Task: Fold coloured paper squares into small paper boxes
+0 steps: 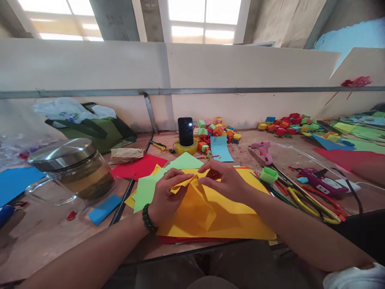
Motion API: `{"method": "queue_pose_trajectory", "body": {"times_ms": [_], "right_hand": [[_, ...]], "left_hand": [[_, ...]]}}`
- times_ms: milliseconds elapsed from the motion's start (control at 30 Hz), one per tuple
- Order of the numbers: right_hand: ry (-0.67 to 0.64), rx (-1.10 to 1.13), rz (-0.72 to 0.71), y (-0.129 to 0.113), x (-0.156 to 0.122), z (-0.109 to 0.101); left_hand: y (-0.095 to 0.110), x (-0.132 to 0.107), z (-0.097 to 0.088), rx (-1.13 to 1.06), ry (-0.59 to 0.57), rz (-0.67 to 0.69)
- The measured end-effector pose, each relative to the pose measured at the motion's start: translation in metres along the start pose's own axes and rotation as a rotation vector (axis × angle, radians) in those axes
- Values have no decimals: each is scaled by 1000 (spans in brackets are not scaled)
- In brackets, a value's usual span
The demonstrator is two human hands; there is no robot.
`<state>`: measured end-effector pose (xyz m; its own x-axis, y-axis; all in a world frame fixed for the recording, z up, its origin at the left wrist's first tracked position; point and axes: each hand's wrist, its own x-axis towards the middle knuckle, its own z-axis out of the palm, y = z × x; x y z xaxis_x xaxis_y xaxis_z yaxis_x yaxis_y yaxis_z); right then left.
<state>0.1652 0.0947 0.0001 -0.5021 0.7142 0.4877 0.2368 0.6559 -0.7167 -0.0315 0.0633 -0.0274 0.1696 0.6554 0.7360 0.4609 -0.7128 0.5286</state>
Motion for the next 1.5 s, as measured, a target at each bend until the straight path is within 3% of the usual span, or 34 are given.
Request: {"method": "queue_pose_trajectory", "body": {"times_ms": [167,367,633,1133,1333,1500], "right_hand": [[-66,305,185,12,11,4],[-41,463,242,17,10,11],[-190,721,298,26,14,9],[-117,588,243,25,12,15],[-85,381,169,22,9,12],[-71,156,47,14,6,10]], "left_hand": [[3,0,1,8,7,3],[2,-1,4,-26,16,-8],[-1,-2,2,-45,46,-5],[2,-1,0,-47,80,-8],[-4,-3,2,-8,-7,-98],[-4,-2,8,-4,-161,-214]]}}
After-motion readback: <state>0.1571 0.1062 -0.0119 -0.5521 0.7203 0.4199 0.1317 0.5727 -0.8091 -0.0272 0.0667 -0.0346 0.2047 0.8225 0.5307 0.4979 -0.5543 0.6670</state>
